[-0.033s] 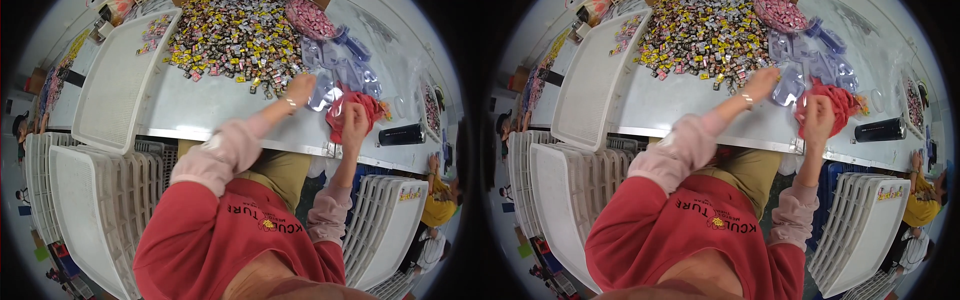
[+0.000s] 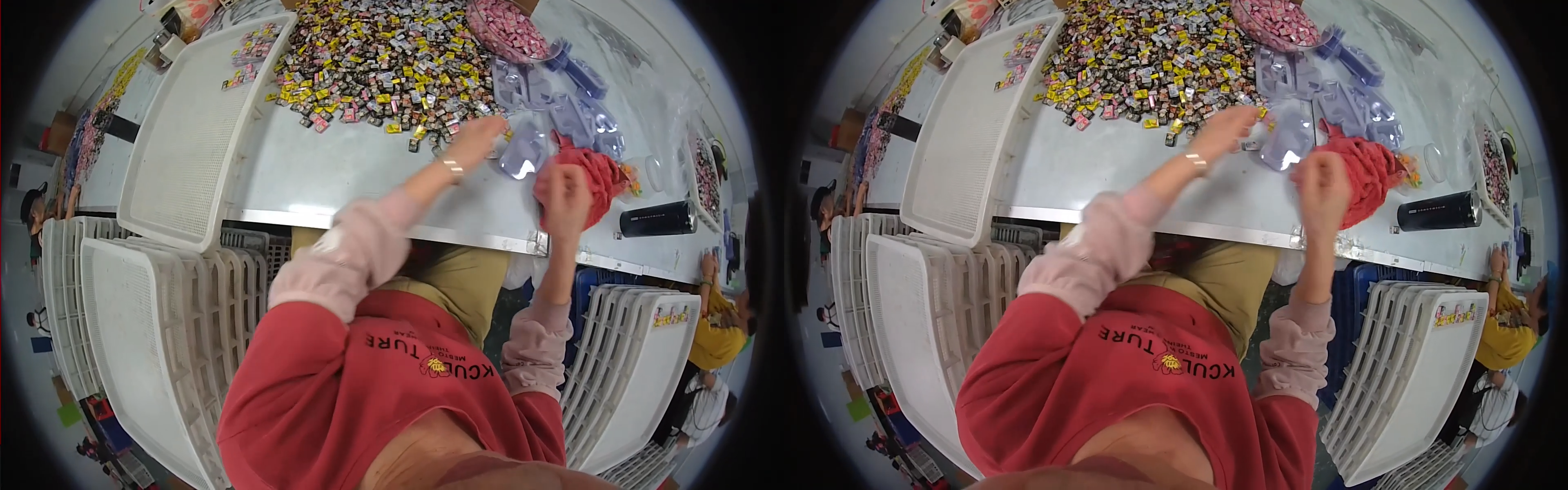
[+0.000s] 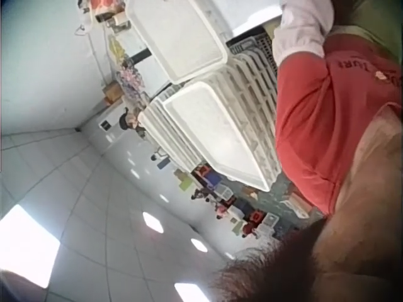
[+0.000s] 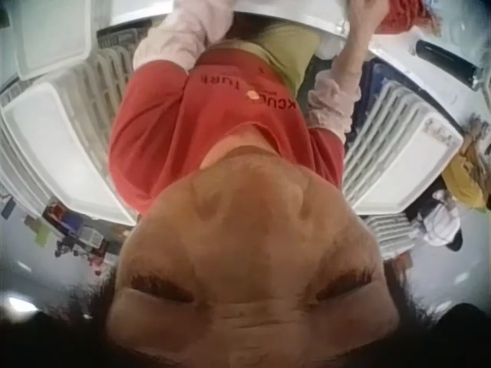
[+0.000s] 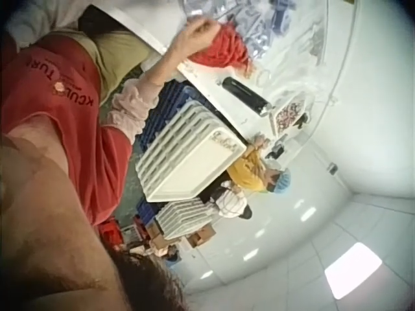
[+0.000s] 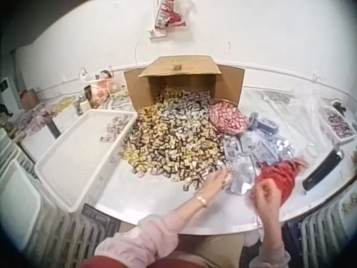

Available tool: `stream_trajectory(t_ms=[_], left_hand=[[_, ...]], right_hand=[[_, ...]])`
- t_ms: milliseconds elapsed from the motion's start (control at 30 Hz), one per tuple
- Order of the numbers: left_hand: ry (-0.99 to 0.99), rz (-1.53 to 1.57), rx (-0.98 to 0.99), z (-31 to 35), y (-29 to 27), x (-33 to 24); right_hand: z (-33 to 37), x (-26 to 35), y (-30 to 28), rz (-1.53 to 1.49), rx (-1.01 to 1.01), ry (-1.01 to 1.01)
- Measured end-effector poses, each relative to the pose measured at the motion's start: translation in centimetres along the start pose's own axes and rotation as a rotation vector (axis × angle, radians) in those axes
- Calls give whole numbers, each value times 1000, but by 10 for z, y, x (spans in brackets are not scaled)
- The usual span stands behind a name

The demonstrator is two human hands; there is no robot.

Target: Sorting and packaging individual colorful candies into small plastic bags at a factory workstation.

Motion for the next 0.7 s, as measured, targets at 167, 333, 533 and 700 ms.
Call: stream_trajectory(t_ms=[167,333,533,700], left_hand=[[-374,687,-1,120,-111,38],[-281,368,-400,179,-192,81],[-87,-125,-801,223,-247,115],[-44,-160,-900,221,-246,122]], right_hand=[[49,0,155,720,483,-515],[48,15,224,216,874,-524],[-215,-14,171,395,70,-500],[-327,-111,141,847,61,-302]])
Point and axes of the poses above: each hand's wrist, its own z-axis away from the middle knuckle, its own y-axis out of the palm, x = y × z, the point moved 6 cm from there along -z, towards the middle knuckle, and after that the axes turned 5 degrees about -z, right-handed, at the moved point
